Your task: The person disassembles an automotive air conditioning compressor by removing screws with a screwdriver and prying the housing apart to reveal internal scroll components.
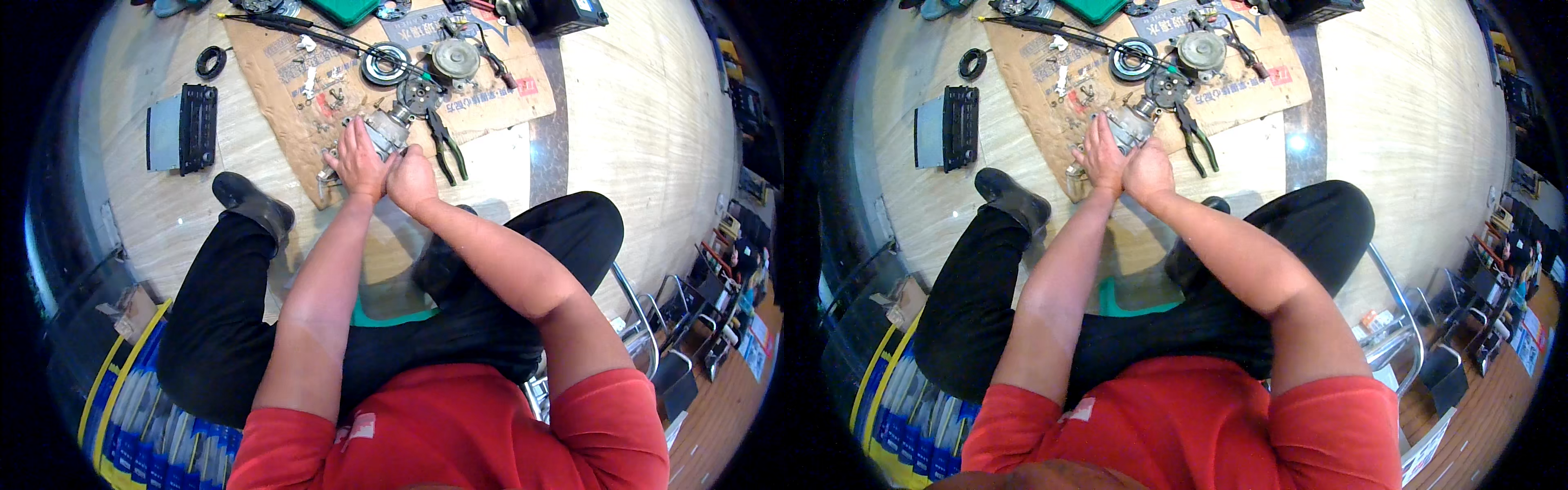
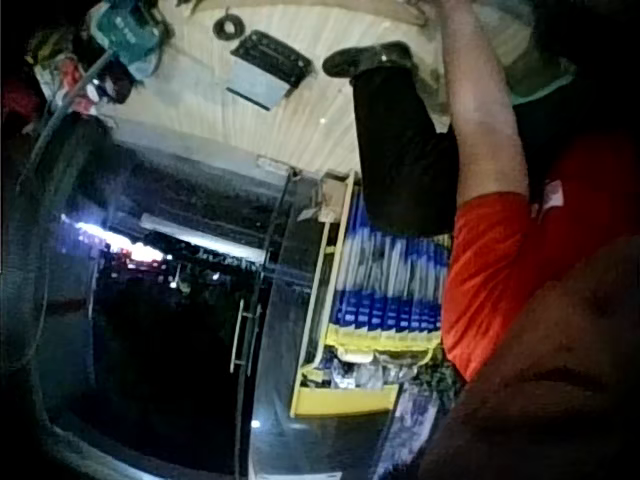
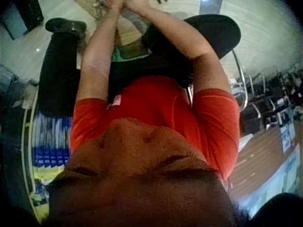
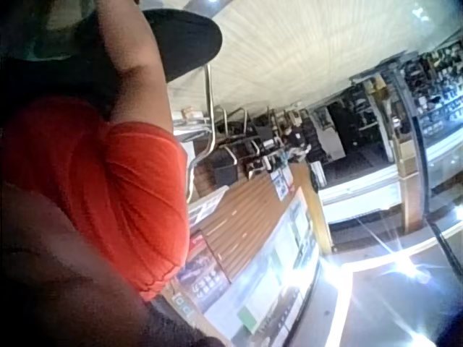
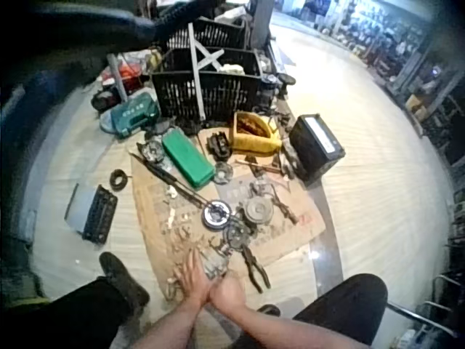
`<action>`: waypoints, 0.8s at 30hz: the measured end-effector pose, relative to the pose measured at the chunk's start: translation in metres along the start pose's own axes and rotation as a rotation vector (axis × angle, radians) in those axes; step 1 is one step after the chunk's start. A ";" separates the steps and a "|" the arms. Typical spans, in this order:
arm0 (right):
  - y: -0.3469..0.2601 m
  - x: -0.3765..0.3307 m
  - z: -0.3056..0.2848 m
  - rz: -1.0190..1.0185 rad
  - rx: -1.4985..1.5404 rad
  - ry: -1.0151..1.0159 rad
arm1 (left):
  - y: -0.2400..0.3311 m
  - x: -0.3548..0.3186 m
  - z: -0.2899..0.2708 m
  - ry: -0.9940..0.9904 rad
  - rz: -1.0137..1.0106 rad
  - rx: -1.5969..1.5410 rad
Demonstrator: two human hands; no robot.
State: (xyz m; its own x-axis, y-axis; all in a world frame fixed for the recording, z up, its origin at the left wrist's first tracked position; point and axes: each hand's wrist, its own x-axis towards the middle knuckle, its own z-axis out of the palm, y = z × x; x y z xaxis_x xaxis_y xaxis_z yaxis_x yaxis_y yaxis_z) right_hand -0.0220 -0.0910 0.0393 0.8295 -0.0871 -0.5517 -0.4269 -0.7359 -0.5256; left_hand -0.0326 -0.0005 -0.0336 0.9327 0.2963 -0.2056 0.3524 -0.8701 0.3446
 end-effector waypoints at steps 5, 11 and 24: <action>0.003 -0.003 0.014 -0.005 0.041 0.028 | -0.002 0.001 0.002 0.000 0.000 -0.024; 0.000 -0.006 0.019 -0.004 0.078 0.140 | -0.002 0.003 -0.002 -0.037 -0.006 -0.040; 0.016 0.014 -0.038 -0.285 -0.275 -0.122 | 0.009 0.001 -0.015 -0.050 -0.044 -0.071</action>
State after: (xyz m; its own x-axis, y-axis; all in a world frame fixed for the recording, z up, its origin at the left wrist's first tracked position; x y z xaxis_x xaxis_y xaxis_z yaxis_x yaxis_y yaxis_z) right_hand -0.0029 -0.1295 0.0481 0.8448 0.2144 -0.4903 -0.0602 -0.8723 -0.4852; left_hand -0.0267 -0.0024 -0.0170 0.9118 0.3122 -0.2666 0.3991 -0.8262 0.3975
